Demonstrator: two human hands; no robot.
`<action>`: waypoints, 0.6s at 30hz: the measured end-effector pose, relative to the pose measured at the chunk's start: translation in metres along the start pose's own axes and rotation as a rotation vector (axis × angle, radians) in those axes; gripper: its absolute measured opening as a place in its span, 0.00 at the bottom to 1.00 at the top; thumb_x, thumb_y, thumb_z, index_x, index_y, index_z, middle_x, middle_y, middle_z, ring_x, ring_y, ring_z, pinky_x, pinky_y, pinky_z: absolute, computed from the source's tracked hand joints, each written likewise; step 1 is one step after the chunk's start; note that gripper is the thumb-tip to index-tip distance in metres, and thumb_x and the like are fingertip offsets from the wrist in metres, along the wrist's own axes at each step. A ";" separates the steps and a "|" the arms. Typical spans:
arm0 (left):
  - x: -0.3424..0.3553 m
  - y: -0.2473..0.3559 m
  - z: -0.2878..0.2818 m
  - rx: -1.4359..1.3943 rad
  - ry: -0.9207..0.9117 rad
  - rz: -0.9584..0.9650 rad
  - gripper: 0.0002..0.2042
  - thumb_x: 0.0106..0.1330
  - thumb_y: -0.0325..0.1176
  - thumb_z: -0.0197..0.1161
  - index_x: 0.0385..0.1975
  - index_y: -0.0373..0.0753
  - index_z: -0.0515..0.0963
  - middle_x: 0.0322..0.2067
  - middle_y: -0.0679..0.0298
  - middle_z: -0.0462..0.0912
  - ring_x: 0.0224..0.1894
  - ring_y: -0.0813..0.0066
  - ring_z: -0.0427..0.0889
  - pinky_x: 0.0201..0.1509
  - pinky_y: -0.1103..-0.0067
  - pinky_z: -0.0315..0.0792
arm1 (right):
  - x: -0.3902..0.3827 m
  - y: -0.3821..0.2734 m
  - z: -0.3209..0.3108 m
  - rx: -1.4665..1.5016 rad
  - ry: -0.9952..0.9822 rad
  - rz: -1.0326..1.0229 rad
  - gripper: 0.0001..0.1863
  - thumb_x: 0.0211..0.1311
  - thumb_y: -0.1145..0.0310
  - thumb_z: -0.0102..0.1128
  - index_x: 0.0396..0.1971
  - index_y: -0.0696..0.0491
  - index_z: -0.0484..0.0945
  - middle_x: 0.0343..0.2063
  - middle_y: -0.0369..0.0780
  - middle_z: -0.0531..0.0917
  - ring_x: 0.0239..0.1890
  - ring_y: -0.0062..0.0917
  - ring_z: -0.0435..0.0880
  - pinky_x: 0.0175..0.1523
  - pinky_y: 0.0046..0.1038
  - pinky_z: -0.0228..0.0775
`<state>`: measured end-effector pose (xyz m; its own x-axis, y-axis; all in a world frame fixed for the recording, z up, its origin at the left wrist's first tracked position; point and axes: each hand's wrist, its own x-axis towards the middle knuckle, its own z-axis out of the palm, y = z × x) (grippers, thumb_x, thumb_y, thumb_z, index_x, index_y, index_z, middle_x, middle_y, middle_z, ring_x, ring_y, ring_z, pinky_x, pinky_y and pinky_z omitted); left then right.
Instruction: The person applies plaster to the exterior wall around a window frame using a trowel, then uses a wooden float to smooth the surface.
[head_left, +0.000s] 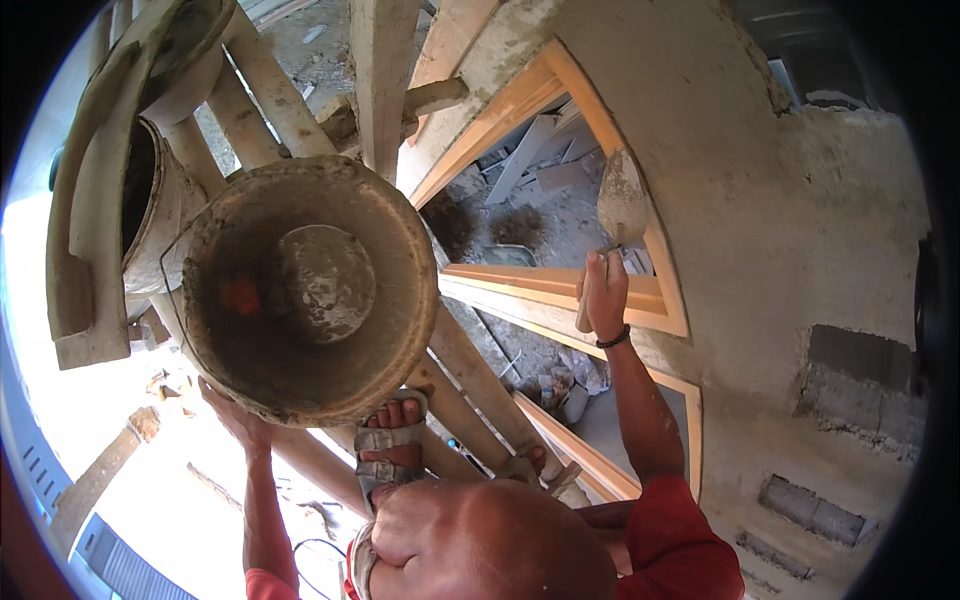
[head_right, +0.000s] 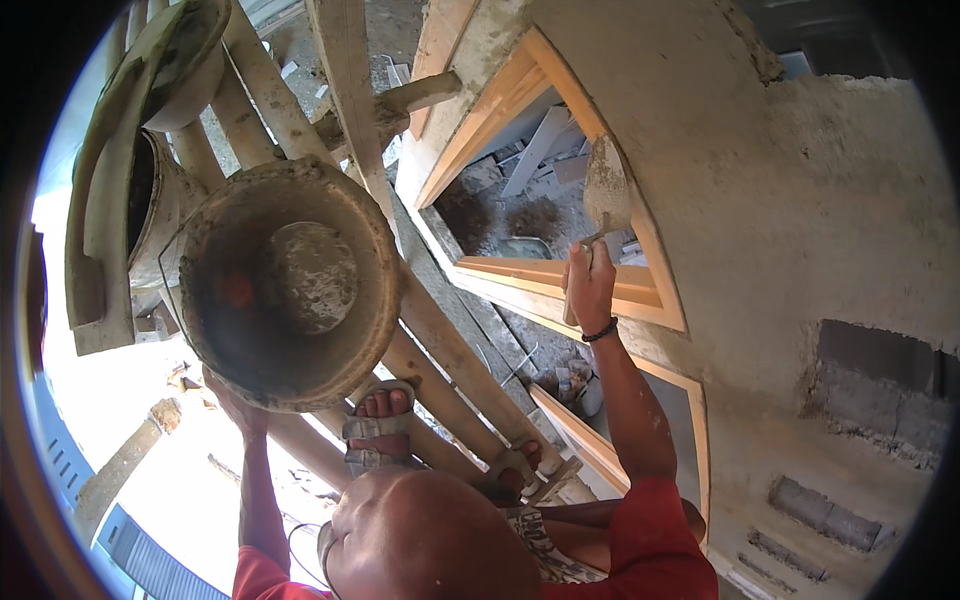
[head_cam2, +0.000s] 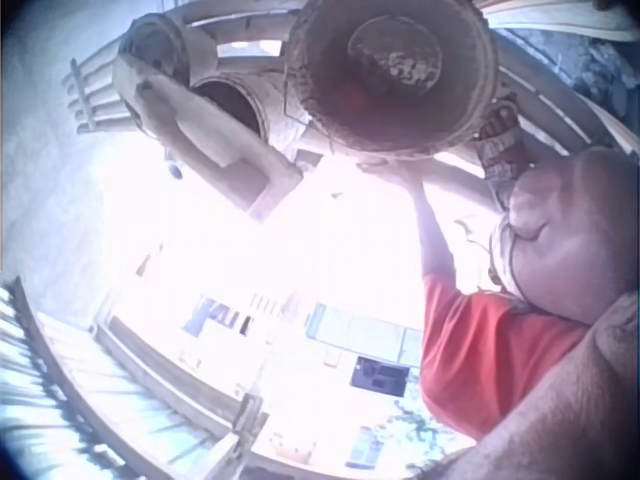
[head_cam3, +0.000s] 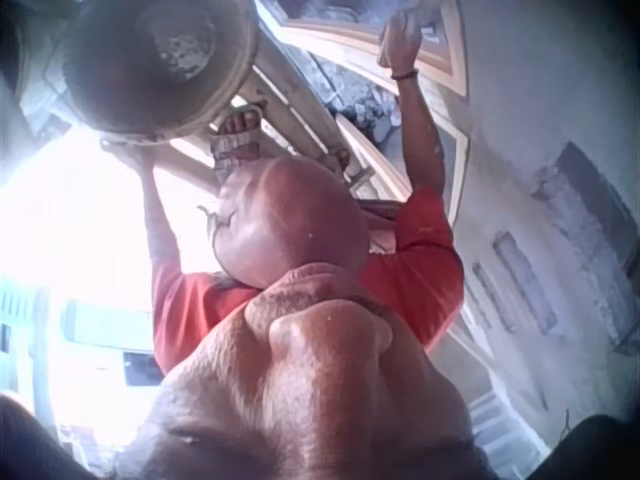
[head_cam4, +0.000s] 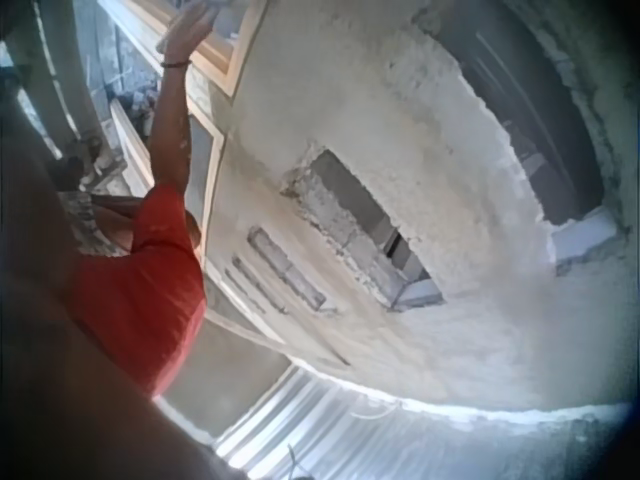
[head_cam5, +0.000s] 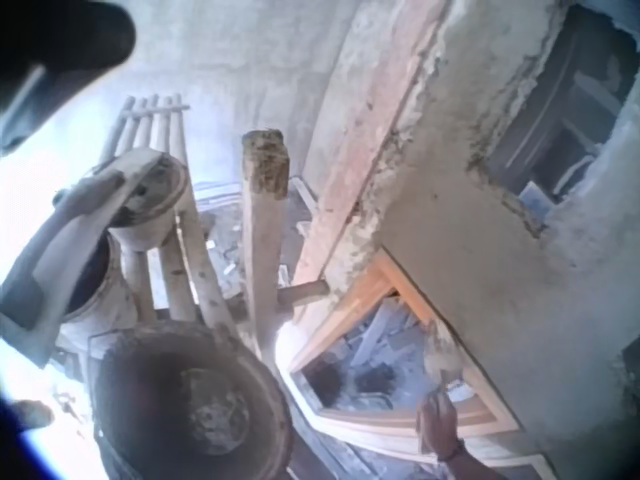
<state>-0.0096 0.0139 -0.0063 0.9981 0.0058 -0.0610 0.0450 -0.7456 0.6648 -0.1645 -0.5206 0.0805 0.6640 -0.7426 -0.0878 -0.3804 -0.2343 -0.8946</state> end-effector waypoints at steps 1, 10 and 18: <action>0.000 -0.005 0.000 0.041 0.008 0.014 0.49 0.60 0.66 0.52 0.69 0.30 0.47 0.66 0.41 0.56 0.67 0.41 0.59 0.68 0.55 0.56 | 0.004 -0.004 0.004 0.018 -0.003 -0.008 0.11 0.72 0.63 0.51 0.32 0.55 0.68 0.16 0.33 0.70 0.13 0.14 0.68 0.16 0.19 0.61; 0.000 0.005 -0.001 0.000 0.001 -0.011 0.50 0.60 0.66 0.52 0.69 0.30 0.47 0.65 0.40 0.57 0.67 0.41 0.59 0.68 0.56 0.55 | 0.029 -0.015 0.029 0.063 0.002 0.008 0.15 0.72 0.60 0.52 0.30 0.55 0.68 0.16 0.34 0.71 0.14 0.16 0.70 0.18 0.20 0.62; 0.000 -0.002 -0.003 -0.049 0.016 -0.037 0.49 0.60 0.66 0.52 0.69 0.30 0.47 0.64 0.39 0.58 0.66 0.41 0.60 0.68 0.56 0.56 | 0.013 -0.012 0.022 0.028 0.013 0.013 0.15 0.71 0.58 0.51 0.30 0.53 0.67 0.17 0.35 0.72 0.15 0.17 0.72 0.18 0.21 0.65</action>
<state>-0.0097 0.0178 -0.0054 0.9963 0.0440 -0.0743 0.0835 -0.7112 0.6980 -0.1375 -0.5137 0.0809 0.6507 -0.7535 -0.0939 -0.3703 -0.2069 -0.9056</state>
